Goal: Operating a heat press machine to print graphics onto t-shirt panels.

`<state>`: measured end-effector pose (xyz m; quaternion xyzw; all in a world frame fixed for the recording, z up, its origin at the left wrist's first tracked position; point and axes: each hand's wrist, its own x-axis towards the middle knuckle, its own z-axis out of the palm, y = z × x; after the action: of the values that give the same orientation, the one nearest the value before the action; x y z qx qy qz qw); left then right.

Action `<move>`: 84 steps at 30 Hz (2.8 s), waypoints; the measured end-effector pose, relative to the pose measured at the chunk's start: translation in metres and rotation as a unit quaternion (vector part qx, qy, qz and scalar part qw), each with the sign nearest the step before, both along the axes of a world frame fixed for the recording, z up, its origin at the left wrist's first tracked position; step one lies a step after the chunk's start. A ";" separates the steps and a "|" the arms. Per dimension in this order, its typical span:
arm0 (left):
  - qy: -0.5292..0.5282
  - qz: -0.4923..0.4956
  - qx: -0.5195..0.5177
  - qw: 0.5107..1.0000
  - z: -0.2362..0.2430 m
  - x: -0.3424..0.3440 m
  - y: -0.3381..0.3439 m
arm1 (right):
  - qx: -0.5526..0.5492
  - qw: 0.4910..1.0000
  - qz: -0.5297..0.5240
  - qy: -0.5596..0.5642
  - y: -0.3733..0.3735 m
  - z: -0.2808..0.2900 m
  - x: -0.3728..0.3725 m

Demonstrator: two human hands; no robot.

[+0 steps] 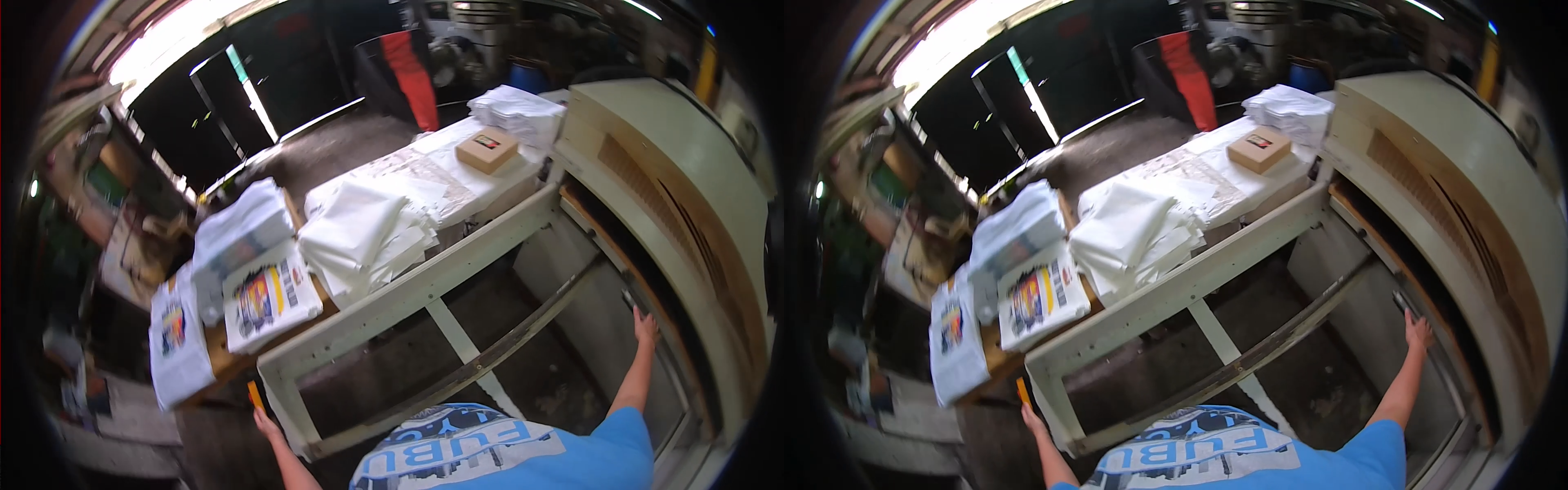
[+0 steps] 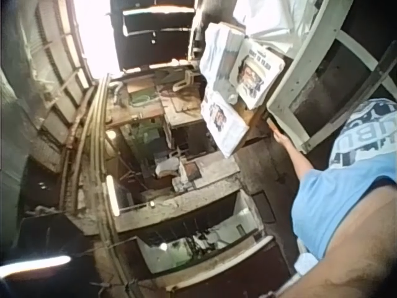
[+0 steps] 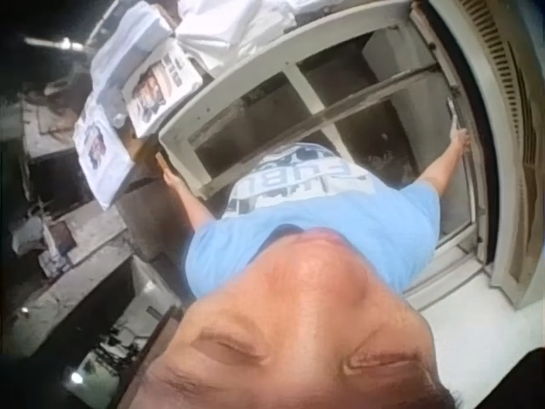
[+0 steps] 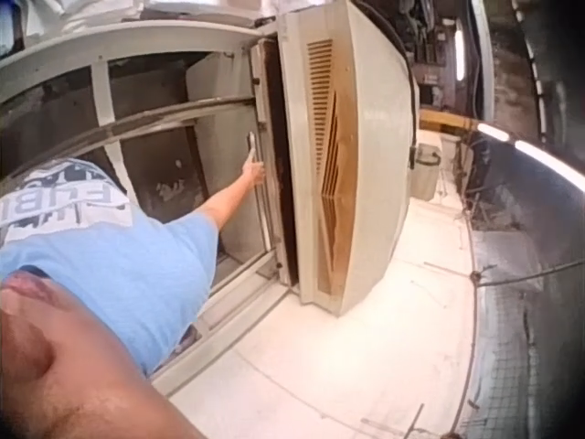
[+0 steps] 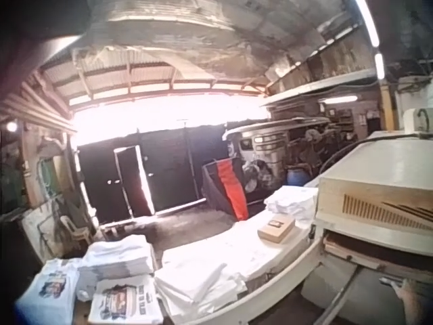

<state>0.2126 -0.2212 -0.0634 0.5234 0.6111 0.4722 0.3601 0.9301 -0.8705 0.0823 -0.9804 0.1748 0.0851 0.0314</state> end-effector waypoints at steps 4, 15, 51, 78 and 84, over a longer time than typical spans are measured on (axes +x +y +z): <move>0.007 0.077 -0.119 0.990 0.060 0.053 -0.037 | 0.173 0.981 0.086 -0.023 -0.056 -0.050 0.054; -0.162 0.117 -0.033 0.979 0.008 0.037 -0.023 | 0.113 0.968 0.223 0.009 0.072 -0.005 0.163; -0.055 0.113 -0.101 0.987 0.004 0.034 0.005 | -0.054 0.979 -0.066 -0.184 -0.026 0.002 0.037; 0.094 0.218 -0.116 0.964 0.018 0.042 0.006 | -0.302 0.875 0.170 -0.337 0.086 -0.052 0.013; 0.122 0.246 -0.159 0.948 0.025 0.042 0.001 | -0.131 0.869 0.295 -0.375 0.146 -0.091 0.001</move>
<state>0.2550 -0.2202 -0.0386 0.3464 0.8273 0.3750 0.2343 0.9314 -0.7247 -0.0084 -0.9398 -0.1380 -0.3068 -0.0607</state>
